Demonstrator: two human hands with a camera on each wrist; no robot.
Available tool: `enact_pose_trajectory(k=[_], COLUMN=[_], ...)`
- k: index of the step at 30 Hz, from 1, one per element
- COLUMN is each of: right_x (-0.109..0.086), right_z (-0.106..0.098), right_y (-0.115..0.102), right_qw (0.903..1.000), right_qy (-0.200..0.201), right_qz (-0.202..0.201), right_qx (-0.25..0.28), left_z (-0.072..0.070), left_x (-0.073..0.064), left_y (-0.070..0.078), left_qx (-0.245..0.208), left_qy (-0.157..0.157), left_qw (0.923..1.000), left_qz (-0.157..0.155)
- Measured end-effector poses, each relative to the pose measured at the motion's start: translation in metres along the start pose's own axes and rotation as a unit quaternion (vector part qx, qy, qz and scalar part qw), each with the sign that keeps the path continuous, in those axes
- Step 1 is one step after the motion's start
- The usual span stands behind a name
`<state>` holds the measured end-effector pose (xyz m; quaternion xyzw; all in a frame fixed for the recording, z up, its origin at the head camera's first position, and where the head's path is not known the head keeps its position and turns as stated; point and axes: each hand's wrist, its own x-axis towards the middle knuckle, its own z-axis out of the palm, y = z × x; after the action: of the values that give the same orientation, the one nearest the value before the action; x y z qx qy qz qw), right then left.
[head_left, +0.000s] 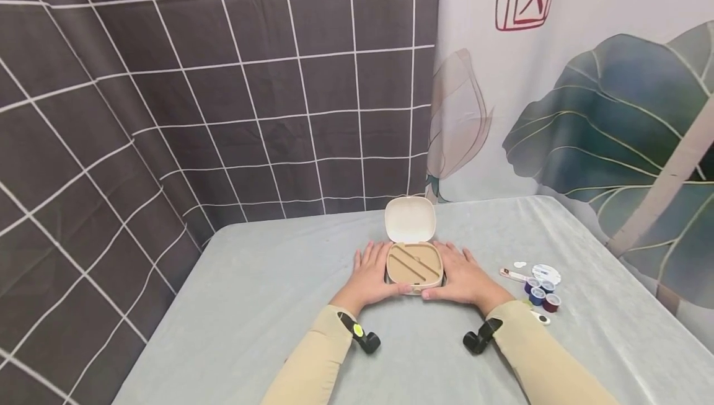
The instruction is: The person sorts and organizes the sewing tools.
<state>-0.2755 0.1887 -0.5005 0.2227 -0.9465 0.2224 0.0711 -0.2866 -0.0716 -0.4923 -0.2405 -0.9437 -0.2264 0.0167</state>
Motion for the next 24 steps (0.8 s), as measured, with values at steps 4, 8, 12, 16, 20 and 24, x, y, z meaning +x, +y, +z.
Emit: enact_pose_trajectory(k=[4,8,12,16,20,24], right_x=[0.0,-0.002,-0.002,-0.004,-0.004,-0.003], right_z=[0.002,0.001,0.0,0.001,0.002,0.001], right_y=[0.001,0.0,-0.003,-0.004,-0.004,-0.002], right_qw=[1.0,1.0,0.9999,0.9998,0.9998,0.9999], right_qy=[-0.005,-0.006,-0.006,-0.008,-0.007,-0.002], right_qz=[0.004,0.007,0.011,0.015,0.015,0.009], right_qx=[-0.005,-0.002,-0.001,-0.01,-0.011,-0.004], left_z=[-0.002,-0.011,-0.027,-0.045,-0.055,-0.059], left_x=[0.001,0.006,0.014,0.018,0.027,0.04], left_y=[-0.001,0.004,0.014,0.03,0.041,0.046], left_qx=[-0.014,-0.024,0.034,0.102,0.088,0.053], left_qy=[0.001,0.007,0.024,0.033,0.011,-0.038], left_qw=[0.9999,0.9992,0.9983,0.9938,0.9925,0.9858], left_qz=[0.005,0.032,0.04,0.031,0.084,0.155])
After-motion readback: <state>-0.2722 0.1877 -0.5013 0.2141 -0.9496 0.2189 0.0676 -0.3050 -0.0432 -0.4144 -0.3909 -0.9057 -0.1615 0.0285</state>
